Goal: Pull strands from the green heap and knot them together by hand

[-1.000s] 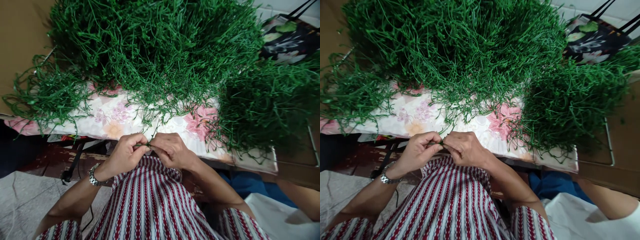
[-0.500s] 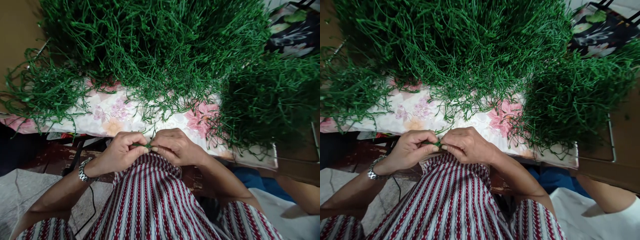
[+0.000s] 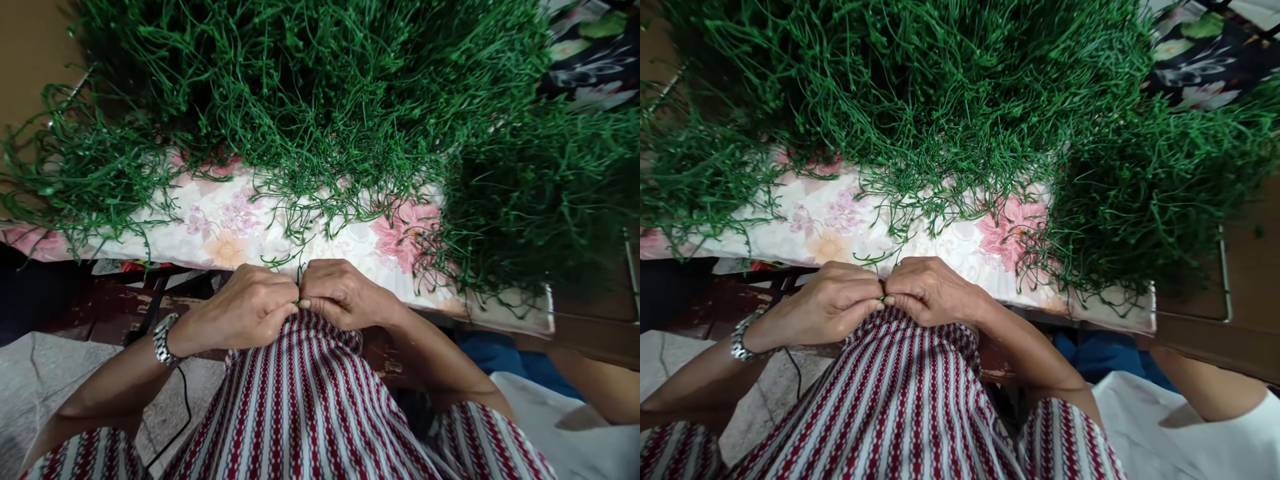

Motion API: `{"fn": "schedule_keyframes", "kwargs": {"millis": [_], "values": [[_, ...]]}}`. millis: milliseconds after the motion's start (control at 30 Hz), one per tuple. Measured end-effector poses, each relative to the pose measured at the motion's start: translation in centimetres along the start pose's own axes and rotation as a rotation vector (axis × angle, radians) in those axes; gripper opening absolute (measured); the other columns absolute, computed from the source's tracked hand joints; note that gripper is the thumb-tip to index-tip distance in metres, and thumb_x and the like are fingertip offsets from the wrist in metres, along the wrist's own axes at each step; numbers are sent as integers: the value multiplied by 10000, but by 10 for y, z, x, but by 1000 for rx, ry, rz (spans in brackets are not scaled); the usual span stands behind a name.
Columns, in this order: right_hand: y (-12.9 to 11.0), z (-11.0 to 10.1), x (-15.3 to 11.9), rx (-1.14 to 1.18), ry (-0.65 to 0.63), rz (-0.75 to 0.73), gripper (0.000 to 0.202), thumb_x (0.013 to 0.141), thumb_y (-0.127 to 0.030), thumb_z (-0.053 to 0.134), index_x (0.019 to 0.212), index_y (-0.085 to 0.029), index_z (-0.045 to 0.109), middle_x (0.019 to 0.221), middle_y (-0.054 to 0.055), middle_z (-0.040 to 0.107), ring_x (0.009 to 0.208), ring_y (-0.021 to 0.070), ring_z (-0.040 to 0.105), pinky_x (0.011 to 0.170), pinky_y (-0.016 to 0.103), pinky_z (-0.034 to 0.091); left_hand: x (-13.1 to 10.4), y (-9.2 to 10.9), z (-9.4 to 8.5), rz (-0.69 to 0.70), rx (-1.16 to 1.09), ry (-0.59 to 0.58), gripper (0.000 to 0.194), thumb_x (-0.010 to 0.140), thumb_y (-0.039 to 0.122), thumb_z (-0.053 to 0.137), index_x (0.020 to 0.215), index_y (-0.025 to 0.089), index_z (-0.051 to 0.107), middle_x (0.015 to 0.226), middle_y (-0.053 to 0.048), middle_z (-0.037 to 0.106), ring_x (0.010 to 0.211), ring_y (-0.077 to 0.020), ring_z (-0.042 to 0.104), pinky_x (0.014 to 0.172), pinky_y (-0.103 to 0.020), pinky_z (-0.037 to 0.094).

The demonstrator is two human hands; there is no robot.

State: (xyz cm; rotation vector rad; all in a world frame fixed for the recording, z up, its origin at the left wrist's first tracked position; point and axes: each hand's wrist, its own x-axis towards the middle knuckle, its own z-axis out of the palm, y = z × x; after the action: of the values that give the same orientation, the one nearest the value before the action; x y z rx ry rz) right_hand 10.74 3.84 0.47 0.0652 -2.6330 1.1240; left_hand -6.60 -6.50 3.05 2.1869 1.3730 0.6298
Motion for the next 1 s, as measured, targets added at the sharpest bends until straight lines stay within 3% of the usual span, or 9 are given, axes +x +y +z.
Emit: {"fn": "schedule_keyframes", "kwargs": {"millis": [100, 200, 300, 400, 533, 700, 867, 1000], "values": [[0, 1, 0, -7, 66, 28, 217, 910, -229, 430, 734, -150, 529, 653, 12, 516, 657, 112, 479, 656, 245, 407, 2, 0, -4, -77, -69, 3, 163, 802, 128, 490, 642, 137, 523, 593, 18, 483, 564, -92, 406, 548, -248, 309], [-1, 2, 0, -79, 202, 54, 156, 898, -214, 460, 797, -138, 553, 691, 30, 547, 669, 117, 489, 656, 256, 412, 5, 0, -5, -251, -241, 34, 64, 796, 154, 514, 752, 131, 555, 664, 17, 531, 600, -79, 451, 561, -209, 341], [-2, 5, 0, -187, 324, 56, 101, 871, -210, 511, 836, -136, 568, 753, 55, 581, 719, 137, 508, 690, 289, 416, 7, -2, 1, -423, -464, 110, 63, 788, 168, 518, 744, 135, 549, 631, 33, 501, 586, -71, 434, 550, -189, 349], [-3, 10, 1, -260, 372, 72, 86, 869, -211, 514, 854, -145, 566, 757, 55, 584, 711, 142, 503, 683, 295, 410, 7, -4, 11, -508, -638, 200, 66, 775, 165, 517, 714, 141, 524, 609, 43, 464, 576, -70, 418, 548, -188, 354], [-4, 15, 1, -234, 335, 80, 81, 878, -187, 491, 855, -127, 541, 692, 35, 555, 652, 124, 476, 630, 252, 404, 5, -5, 19, -523, -662, 248, 64, 764, 141, 510, 703, 151, 496, 608, 51, 445, 568, -68, 401, 548, -190, 350], [-4, 18, -1, -166, 294, 154, 128, 885, -231, 491, 811, -134, 533, 660, 20, 536, 620, 108, 476, 569, 212, 381, 3, -4, 16, -463, -472, 170, 71, 782, 130, 482, 718, 161, 475, 621, 49, 436, 575, -76, 393, 550, -210, 329], [0, 20, -3, -195, 286, 105, 158, 886, -235, 481, 788, -142, 562, 659, 29, 553, 640, 124, 476, 614, 245, 395, 4, -4, 12, -306, -283, 109, 105, 790, 87, 427, 728, 169, 410, 739, 15, 444, 714, -108, 423, 653, -250, 342], [2, 22, -5, -232, 283, 106, 173, 882, -252, 488, 786, -137, 576, 722, 60, 581, 720, 148, 515, 677, 282, 425, 4, -6, 14, -309, -300, 97, 109, 785, 81, 417, 740, 177, 393, 731, 19, 441, 698, -107, 416, 648, -247, 344]]}}
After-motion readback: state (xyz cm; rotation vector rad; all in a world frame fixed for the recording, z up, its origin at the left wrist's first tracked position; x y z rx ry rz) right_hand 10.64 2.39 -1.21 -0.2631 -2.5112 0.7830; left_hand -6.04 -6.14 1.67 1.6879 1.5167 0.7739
